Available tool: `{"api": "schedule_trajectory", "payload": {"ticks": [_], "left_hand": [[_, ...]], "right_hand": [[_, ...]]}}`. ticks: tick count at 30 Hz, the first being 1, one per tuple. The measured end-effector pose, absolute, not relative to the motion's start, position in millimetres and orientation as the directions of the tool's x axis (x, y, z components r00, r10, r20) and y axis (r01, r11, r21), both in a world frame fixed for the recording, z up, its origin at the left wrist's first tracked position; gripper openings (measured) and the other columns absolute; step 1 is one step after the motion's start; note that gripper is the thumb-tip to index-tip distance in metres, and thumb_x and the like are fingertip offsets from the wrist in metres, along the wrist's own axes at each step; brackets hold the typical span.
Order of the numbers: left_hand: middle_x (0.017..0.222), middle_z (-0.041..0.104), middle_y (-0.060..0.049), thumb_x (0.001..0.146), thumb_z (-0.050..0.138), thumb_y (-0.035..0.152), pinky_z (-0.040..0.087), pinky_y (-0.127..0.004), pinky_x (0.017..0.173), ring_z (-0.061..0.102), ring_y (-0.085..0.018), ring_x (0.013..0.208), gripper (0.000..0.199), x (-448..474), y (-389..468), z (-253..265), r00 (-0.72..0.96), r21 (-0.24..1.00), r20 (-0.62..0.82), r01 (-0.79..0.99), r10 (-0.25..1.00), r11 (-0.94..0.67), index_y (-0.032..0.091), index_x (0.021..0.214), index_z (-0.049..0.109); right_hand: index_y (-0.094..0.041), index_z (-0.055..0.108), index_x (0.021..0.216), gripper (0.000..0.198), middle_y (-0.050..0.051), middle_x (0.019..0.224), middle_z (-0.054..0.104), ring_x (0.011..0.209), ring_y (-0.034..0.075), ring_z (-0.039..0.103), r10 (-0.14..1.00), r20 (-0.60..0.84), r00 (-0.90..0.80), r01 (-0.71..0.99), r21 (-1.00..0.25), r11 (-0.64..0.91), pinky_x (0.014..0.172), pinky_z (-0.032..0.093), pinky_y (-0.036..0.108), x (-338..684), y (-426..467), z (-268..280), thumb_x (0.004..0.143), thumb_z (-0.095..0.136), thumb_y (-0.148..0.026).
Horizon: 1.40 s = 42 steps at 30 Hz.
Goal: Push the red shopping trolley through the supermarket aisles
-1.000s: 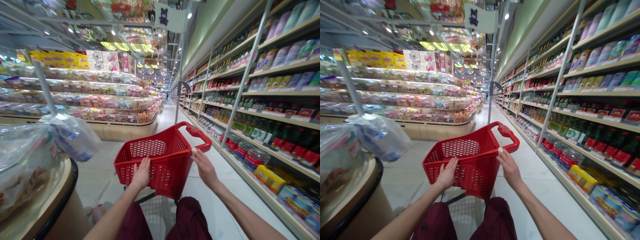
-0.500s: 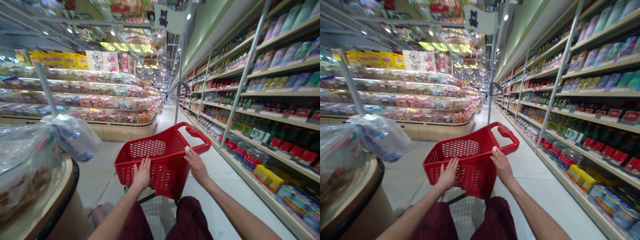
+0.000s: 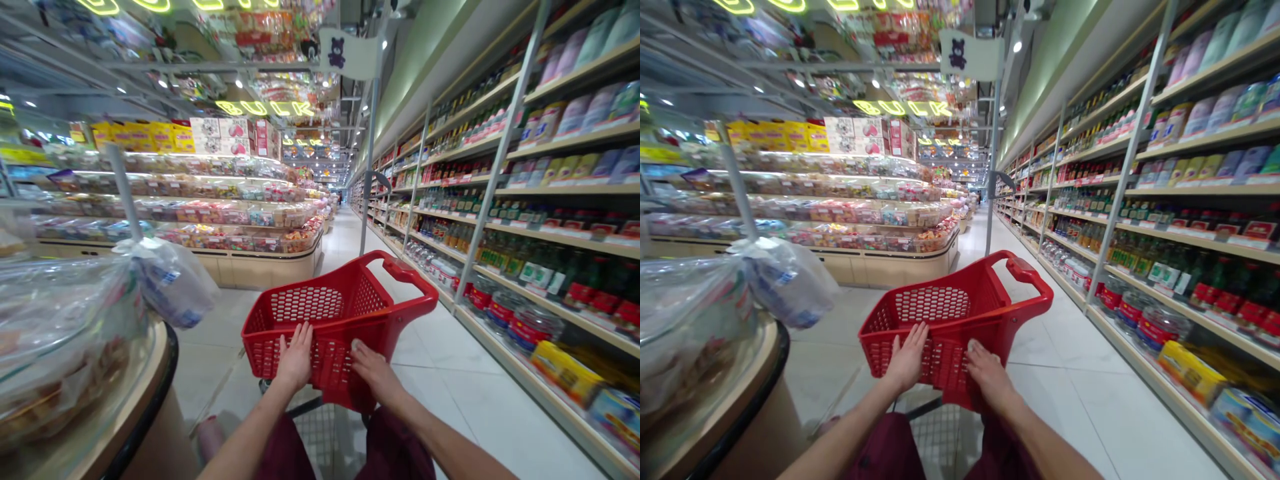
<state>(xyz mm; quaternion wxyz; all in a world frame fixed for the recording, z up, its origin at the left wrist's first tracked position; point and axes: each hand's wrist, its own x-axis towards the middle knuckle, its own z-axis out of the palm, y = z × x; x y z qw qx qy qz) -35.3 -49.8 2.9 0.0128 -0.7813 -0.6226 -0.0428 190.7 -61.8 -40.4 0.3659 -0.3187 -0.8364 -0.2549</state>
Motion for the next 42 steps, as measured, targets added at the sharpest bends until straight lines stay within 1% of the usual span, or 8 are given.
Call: {"api": "schedule_trajectory", "payload": {"ticks": [7, 13, 20, 24, 28, 35, 39, 42], "left_hand": [[0.145, 0.005, -0.004, 0.059, 0.034, 0.004, 0.012, -0.051, 0.104, 0.005, -0.018, 0.132, 0.080, -41.0, -52.0, 3.5, 0.232, 0.101, 0.098, 0.965, 0.968, -0.241, 0.012, 0.136, 0.012], [0.144, 0.010, -0.005, 0.059, 0.034, 0.006, 0.012, -0.045, 0.106, 0.008, -0.016, 0.132, 0.078, -49.0, -53.7, 5.3, 0.277, 0.152, 0.098, 0.945, 0.956, -0.290, 0.011, 0.135, 0.015], [0.144, 0.012, -0.007, 0.062, 0.034, 0.008, 0.011, -0.050, 0.104, 0.010, -0.018, 0.132, 0.074, -73.8, -48.1, -2.6, 0.154, 0.132, 0.134, 0.976, 0.979, -0.171, 0.010, 0.134, 0.019], [0.144, 0.013, -0.006, 0.062, 0.034, 0.009, 0.010, -0.049, 0.105, 0.010, -0.017, 0.132, 0.074, -80.8, -47.7, -7.5, 0.202, 0.133, 0.123, 0.967, 0.972, -0.217, 0.011, 0.134, 0.019], [0.144, 0.016, -0.004, 0.062, 0.034, 0.011, 0.009, -0.046, 0.106, 0.011, -0.015, 0.132, 0.073, -87.0, -48.3, -6.4, 0.248, 0.148, 0.143, 0.952, 0.958, -0.268, 0.013, 0.134, 0.020], [0.144, 0.016, -0.006, 0.059, 0.036, 0.008, 0.011, -0.045, 0.106, 0.011, -0.017, 0.132, 0.076, -105.0, -46.1, -5.1, 0.153, 0.185, 0.112, 0.968, 0.982, -0.172, 0.011, 0.134, 0.021], [0.142, 0.024, -0.004, 0.062, 0.034, 0.005, 0.010, -0.040, 0.107, 0.016, -0.013, 0.130, 0.071, -121.1, -41.9, -2.2, 0.156, 0.256, 0.133, 0.949, 0.979, -0.186, 0.015, 0.132, 0.025], [0.141, 0.026, -0.009, 0.062, 0.032, 0.003, 0.012, -0.045, 0.105, 0.019, -0.017, 0.130, 0.070, -135.7, -41.2, -1.0, 0.064, 0.266, 0.138, 0.959, 0.988, -0.099, 0.011, 0.131, 0.027]], "right_hand": [[-0.019, 0.059, 0.102, 0.029, 0.008, 0.119, 0.055, 0.126, 0.018, 0.028, 0.339, 0.825, -0.452, 0.723, 0.116, 0.681, 0.096, 0.039, 0.041, 157.2, -53.2, -27.3, 0.088, 0.035, -0.015], [-0.020, 0.061, 0.095, 0.028, 0.006, 0.110, 0.060, 0.120, 0.016, 0.038, 0.321, 0.737, -0.595, 0.643, 0.197, 0.740, 0.089, 0.045, 0.035, 135.8, -51.6, -48.1, 0.089, 0.034, -0.017], [-0.018, 0.061, 0.098, 0.028, 0.007, 0.117, 0.056, 0.123, 0.018, 0.033, 0.325, 0.769, -0.551, 0.658, 0.161, 0.735, 0.094, 0.041, 0.038, 108.7, -43.3, -46.7, 0.087, 0.036, -0.014], [-0.018, 0.063, 0.090, 0.023, 0.007, 0.105, 0.062, 0.115, 0.020, 0.044, 0.309, 0.724, -0.617, 0.607, 0.189, 0.772, 0.088, 0.046, 0.035, 96.7, -46.3, -68.8, 0.085, 0.040, -0.014], [-0.017, 0.061, 0.097, 0.025, 0.010, 0.115, 0.056, 0.119, 0.022, 0.039, 0.340, 0.753, -0.563, 0.643, 0.140, 0.753, 0.092, 0.043, 0.040, 80.1, -44.9, -57.9, 0.084, 0.039, -0.012], [-0.018, 0.063, 0.090, 0.022, 0.008, 0.107, 0.061, 0.115, 0.020, 0.044, 0.422, 0.633, -0.649, 0.606, 0.094, 0.790, 0.089, 0.045, 0.035, 68.6, -47.3, -75.6, 0.084, 0.042, -0.015], [-0.018, 0.061, 0.097, 0.026, 0.008, 0.117, 0.055, 0.122, 0.021, 0.035, 0.358, 0.716, -0.599, 0.591, 0.094, 0.801, 0.094, 0.040, 0.040, 48.4, -45.1, -58.3, 0.086, 0.038, -0.016], [-0.017, 0.062, 0.095, 0.026, 0.008, 0.116, 0.056, 0.122, 0.021, 0.035, 0.341, 0.720, -0.605, 0.591, 0.118, 0.798, 0.095, 0.039, 0.040, 35.5, -40.1, -58.5, 0.086, 0.038, -0.015]]}}
